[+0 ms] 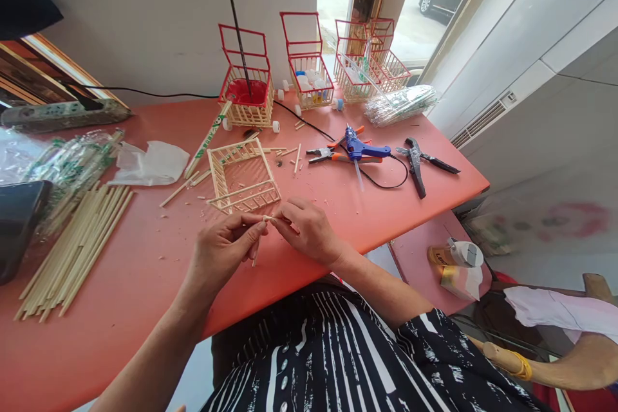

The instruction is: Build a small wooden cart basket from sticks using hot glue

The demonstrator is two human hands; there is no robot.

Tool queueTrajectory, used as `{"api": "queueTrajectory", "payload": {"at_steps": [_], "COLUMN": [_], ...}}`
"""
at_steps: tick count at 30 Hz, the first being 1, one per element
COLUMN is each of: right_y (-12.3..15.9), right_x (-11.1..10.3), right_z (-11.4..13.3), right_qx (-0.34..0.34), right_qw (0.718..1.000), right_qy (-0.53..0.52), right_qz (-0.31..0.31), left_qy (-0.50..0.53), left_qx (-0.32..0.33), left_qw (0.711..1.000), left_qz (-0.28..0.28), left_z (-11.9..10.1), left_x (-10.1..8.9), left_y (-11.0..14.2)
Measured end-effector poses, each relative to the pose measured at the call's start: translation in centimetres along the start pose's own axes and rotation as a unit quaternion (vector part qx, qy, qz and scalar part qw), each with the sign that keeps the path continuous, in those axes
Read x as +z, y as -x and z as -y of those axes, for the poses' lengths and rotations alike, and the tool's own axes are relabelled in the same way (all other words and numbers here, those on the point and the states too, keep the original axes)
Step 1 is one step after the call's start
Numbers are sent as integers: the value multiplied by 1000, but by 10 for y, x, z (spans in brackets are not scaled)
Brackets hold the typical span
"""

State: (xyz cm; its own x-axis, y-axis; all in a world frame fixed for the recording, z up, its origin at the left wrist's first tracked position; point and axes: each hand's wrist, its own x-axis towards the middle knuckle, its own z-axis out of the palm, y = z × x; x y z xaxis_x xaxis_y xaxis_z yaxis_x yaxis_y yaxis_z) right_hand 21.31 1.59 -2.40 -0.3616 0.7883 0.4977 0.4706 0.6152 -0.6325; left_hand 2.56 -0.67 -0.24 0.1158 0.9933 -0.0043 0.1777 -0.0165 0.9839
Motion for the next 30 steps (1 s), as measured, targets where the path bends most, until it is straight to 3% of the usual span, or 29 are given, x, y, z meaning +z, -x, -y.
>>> {"api": "queueTrajectory", "payload": {"at_steps": [30], "right_y": [1], "right_x": [0], "right_z": [-1], "right_qx": [21], "right_qw": [999], "right_qy": [17], "right_qz": [20], "left_qy": [-18], "left_qx": [11], "left_qw": [1000], "left_qz": [-13], "left_z": [-2], "left_x": [1], "left_y": [0]}}
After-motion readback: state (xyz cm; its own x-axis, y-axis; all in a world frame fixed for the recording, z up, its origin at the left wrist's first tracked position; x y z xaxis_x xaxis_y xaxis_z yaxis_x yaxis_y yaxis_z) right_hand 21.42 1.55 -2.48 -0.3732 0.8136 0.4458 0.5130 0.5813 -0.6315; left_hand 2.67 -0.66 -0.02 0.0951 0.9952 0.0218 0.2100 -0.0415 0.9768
